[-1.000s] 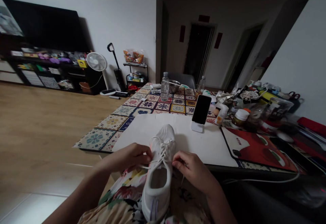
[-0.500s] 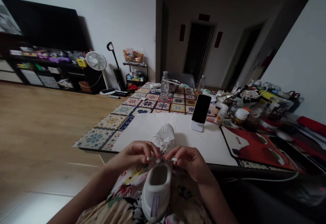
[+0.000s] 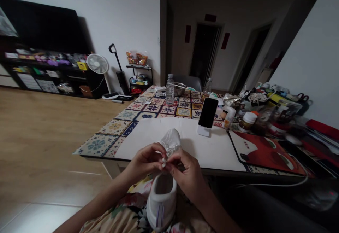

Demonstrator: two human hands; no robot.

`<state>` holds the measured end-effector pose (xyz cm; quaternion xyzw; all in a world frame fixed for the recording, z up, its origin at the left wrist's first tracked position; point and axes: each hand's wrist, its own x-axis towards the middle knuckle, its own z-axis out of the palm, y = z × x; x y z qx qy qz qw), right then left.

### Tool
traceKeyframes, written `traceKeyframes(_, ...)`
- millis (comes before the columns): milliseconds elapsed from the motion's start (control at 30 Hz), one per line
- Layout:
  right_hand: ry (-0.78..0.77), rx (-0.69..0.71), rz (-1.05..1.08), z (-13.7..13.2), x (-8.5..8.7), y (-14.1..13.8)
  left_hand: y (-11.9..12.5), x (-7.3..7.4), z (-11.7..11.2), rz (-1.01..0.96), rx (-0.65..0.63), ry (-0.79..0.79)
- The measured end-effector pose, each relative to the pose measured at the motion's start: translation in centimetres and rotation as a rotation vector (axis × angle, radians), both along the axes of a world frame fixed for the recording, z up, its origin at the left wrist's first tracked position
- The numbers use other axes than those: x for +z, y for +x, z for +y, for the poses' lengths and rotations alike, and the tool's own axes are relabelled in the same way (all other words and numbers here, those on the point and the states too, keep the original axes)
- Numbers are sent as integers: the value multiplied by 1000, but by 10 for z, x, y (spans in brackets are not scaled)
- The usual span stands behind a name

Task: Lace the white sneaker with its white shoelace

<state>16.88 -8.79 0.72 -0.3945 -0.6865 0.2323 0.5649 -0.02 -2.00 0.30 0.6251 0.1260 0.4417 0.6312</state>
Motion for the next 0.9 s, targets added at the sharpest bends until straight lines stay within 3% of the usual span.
traceKeyframes(267,60,-69,-129,-9,8,-1,4,-1,-7,91,183,161)
traceKeyframes(533,-3,-139,39,-5,-7,-6,-3,-2,-6,218,152,227)
traceKeyframes(700,129,-132,-290,-8,1,-1,-3,-7,-2,205,166,134)
traceKeyframes(900,261,-259,-429,-7,2,2,-4,0,-3,221,210,233)
